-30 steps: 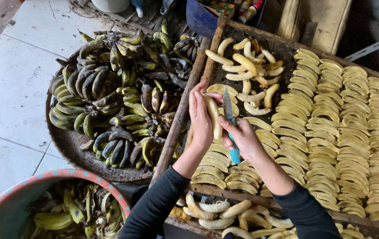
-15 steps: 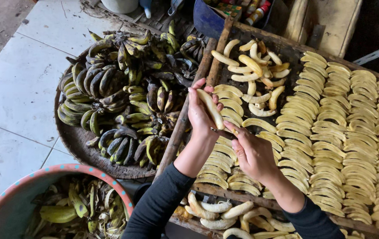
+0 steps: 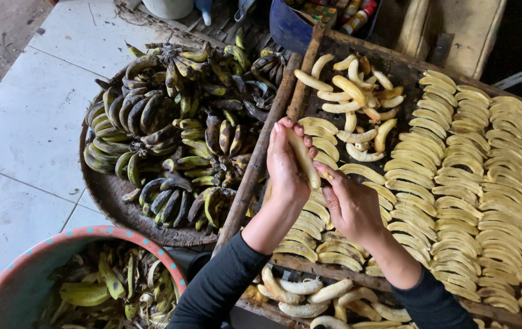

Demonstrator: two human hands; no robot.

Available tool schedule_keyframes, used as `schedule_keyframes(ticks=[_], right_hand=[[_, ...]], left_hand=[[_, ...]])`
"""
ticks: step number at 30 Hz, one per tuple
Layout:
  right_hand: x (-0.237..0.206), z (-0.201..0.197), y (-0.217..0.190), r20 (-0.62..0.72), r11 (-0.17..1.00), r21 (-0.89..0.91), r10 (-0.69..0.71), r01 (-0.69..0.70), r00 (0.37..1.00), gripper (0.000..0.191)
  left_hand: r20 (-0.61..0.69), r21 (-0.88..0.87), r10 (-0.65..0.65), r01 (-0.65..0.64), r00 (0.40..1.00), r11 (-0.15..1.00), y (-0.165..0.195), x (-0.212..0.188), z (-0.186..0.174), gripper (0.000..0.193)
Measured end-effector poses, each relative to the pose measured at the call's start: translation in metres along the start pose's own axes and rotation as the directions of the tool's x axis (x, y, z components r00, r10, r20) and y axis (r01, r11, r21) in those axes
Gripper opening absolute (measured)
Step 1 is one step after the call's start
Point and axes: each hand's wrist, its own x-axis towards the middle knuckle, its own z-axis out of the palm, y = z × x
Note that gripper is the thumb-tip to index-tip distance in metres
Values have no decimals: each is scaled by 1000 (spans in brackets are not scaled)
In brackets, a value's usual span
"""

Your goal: The person sits on the floor slicing peeled bananas with a small knife and arranging the slices in rows on bamboo drying trays. Whole unpeeled bananas sit in a large tray beside them, and peels and trimmings are dropped into a basin on the floor.

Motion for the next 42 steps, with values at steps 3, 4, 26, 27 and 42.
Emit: schedule_keyframes(ticks=[3, 4, 26, 27, 42], right_hand=[[2, 3, 4, -3, 1000, -23, -9, 9, 1000, 43], [4, 4, 6, -24, 999, -19, -42, 42, 999, 42], [14, 22, 55, -15, 997, -18, -81, 81, 997, 39], [15, 25, 58, -13, 995, -25, -92, 92, 996, 37], [17, 48, 99, 156, 850, -526, 130, -29, 979, 34]], left_hand=[[-42, -2, -30, 30, 999, 1000, -3, -3, -1, 20], [-58, -4, -43, 43, 997, 999, -4, -3, -2, 21], [56, -141, -452, 456, 890, 879, -26, 2, -46, 29], [31, -141, -464, 464, 885, 875, -28, 5, -51, 30], [70, 263, -593, 559, 802, 786, -19, 7, -106, 52]])
